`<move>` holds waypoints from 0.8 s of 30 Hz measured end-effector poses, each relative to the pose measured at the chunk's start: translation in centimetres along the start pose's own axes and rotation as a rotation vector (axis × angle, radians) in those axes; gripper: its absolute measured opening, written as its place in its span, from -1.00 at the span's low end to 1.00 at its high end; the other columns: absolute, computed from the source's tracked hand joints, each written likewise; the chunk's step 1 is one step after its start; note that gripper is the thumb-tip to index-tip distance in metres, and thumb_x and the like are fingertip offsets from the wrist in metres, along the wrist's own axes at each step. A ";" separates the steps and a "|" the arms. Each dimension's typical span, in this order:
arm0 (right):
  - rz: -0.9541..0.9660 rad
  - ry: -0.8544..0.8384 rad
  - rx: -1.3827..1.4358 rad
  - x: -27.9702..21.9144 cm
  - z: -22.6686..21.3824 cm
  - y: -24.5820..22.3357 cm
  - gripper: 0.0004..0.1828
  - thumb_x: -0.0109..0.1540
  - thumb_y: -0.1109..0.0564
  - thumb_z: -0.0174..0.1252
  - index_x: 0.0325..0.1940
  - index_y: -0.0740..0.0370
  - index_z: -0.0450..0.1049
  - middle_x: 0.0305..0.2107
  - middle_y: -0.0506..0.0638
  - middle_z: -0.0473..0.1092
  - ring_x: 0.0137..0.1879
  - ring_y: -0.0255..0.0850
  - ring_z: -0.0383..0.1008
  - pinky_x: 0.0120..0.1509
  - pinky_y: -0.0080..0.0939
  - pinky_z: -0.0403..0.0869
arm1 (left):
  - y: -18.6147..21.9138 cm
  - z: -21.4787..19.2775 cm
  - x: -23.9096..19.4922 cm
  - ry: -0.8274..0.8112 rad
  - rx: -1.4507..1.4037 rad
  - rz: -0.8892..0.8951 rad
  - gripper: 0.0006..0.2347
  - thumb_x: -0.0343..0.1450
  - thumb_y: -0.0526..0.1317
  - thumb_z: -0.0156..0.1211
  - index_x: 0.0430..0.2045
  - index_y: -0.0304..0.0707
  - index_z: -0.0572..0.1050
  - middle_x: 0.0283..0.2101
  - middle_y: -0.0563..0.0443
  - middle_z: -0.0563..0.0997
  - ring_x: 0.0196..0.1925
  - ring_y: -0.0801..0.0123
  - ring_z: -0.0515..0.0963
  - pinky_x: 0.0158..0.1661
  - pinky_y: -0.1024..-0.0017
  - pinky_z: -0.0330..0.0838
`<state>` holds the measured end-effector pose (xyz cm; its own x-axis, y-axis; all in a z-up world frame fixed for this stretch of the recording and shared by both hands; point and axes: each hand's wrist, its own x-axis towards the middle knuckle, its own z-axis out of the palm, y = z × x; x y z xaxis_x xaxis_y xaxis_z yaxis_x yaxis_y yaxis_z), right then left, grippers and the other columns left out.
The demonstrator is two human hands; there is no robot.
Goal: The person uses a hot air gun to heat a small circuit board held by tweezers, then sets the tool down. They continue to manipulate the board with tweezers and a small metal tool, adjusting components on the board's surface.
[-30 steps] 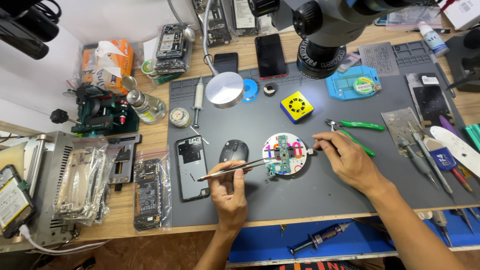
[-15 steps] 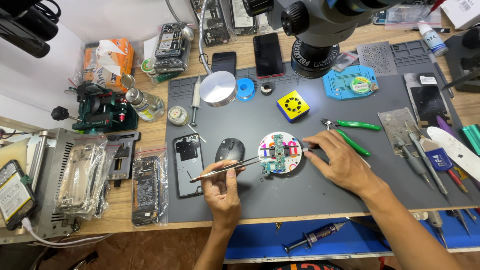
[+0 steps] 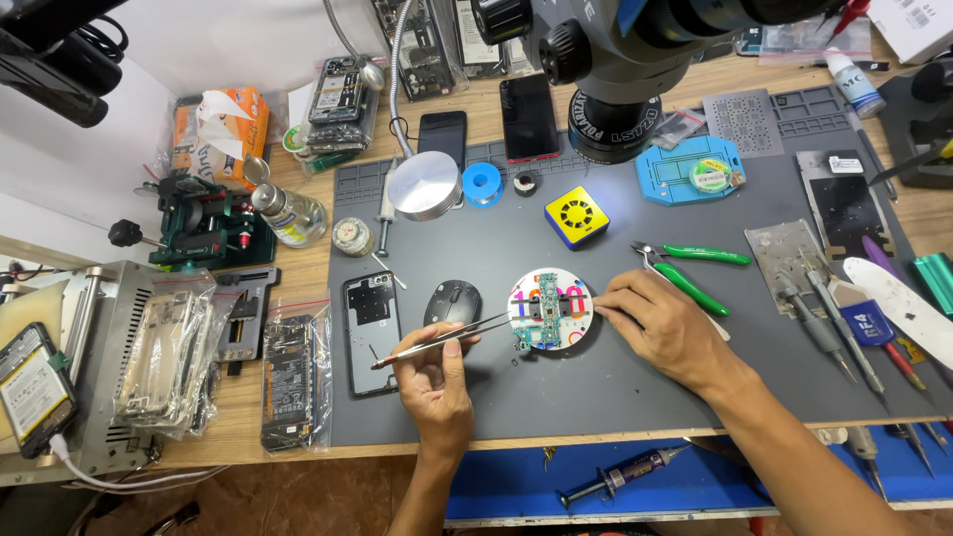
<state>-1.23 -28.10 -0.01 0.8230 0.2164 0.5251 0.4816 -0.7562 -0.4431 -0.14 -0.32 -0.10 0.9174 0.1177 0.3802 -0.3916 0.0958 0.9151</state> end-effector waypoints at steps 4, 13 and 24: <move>0.091 -0.021 0.059 0.0 0.3 -0.2 -0.89 0.28 0.23 0.28 -0.13 0.27 0.52 -0.23 0.03 0.49 -0.13 -0.12 0.49 0.03 -0.14 0.50 | 0.5 0.1 0.1 0.002 0.006 -0.014 -0.84 0.54 -0.39 0.04 -0.01 -0.31 0.34 -0.05 -0.21 0.57 -0.12 0.17 0.68 0.01 0.29 0.74; 0.028 -0.057 -0.016 -0.5 0.6 0.2 -0.91 0.29 0.27 0.26 -0.16 0.30 0.48 -0.22 0.05 0.42 -0.15 -0.11 0.43 0.00 -0.12 0.48 | 0.2 0.1 0.3 -0.006 -0.023 -0.001 -0.83 0.54 -0.41 0.03 0.01 -0.33 0.33 -0.04 -0.24 0.55 -0.05 0.18 0.67 0.01 0.27 0.76; 0.032 0.088 -0.118 -3.7 -1.9 -3.5 -0.77 0.26 0.11 0.34 -0.07 0.20 0.47 -0.34 -0.06 0.46 -0.27 -0.12 0.41 -0.02 -0.10 0.44 | 3.0 2.1 -1.5 -0.407 0.152 0.356 -0.80 0.49 -0.51 0.20 -0.04 -0.34 0.53 0.02 -0.24 0.62 0.06 0.05 0.68 0.13 0.20 0.60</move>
<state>-6.53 -27.47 0.95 0.8051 0.1398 0.5764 0.4125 -0.8302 -0.3748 -2.51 -2.29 2.33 0.6956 -0.2772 0.6628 -0.6952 -0.0271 0.7183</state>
